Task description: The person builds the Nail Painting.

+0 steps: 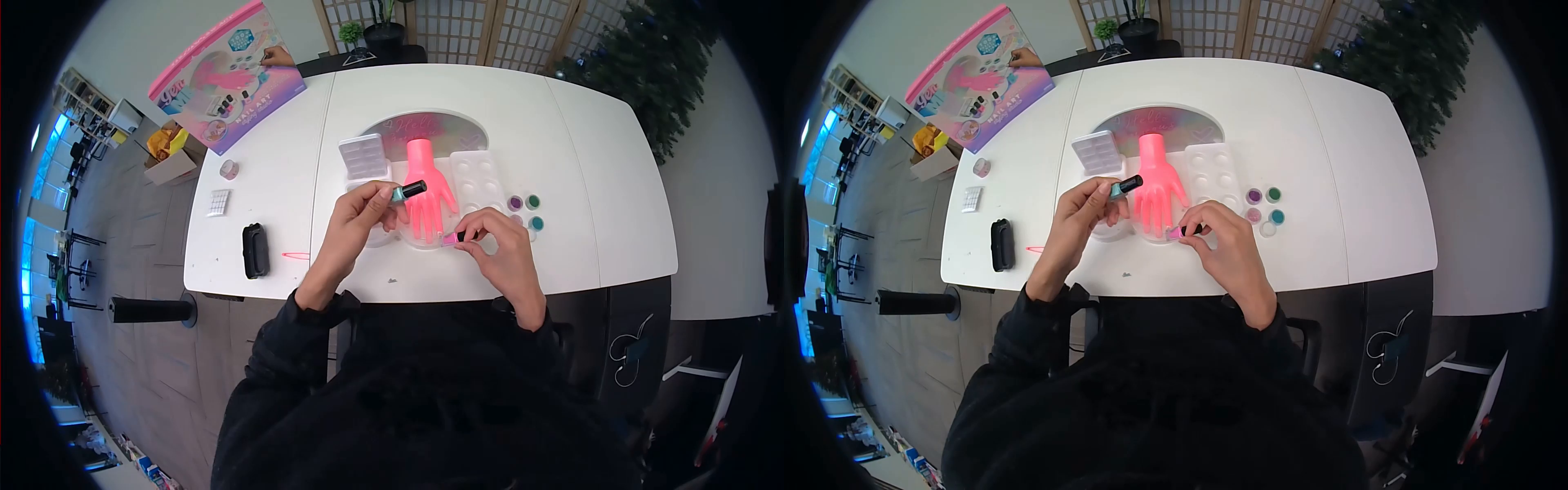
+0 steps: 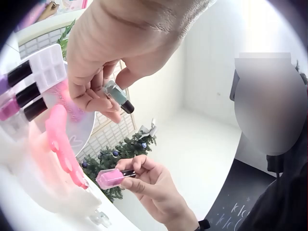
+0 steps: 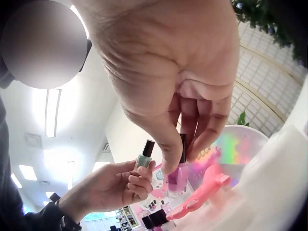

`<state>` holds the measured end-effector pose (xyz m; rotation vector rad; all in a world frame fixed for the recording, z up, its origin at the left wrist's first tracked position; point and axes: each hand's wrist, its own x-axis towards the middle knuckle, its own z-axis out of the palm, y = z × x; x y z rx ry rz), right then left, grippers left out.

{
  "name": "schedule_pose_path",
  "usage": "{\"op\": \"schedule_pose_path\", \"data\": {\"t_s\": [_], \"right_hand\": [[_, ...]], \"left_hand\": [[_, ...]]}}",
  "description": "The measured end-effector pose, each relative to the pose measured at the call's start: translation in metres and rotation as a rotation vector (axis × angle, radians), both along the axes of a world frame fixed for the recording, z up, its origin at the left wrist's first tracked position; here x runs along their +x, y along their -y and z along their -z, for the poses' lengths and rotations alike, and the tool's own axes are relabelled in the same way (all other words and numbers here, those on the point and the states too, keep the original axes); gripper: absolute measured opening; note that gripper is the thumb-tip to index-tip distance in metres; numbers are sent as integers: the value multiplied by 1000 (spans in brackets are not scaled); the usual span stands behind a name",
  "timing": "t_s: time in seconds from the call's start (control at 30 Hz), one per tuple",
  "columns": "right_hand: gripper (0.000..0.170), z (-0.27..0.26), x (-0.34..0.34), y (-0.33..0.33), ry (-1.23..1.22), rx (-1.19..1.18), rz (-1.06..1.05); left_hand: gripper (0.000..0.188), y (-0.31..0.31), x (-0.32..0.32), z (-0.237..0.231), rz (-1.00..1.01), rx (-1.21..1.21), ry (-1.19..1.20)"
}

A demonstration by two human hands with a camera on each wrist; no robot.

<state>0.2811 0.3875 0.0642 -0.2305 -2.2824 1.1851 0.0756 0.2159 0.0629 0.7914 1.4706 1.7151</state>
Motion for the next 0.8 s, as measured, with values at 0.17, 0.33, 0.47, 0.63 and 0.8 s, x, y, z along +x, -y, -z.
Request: {"op": "schedule_pose_path", "data": {"t_s": [0.17,0.33,0.47,0.63,0.8], "right_hand": [[39,-4,-12,8,-54,-79,40],[43,-15,-15,16,-34,-189,42],[43,-5,-17,10,-21,-341,14],[41,3,-23,7,-92,-429,13],[44,1,-29,11,-112,-437,-13]], "left_hand": [[28,5,7,-8,-26,-100,-128],[26,6,13,-12,-28,-90,-67],[28,7,11,-8,-62,83,-56],[32,14,16,-18,25,89,4],[33,16,18,-7,106,-1,-123]]}}
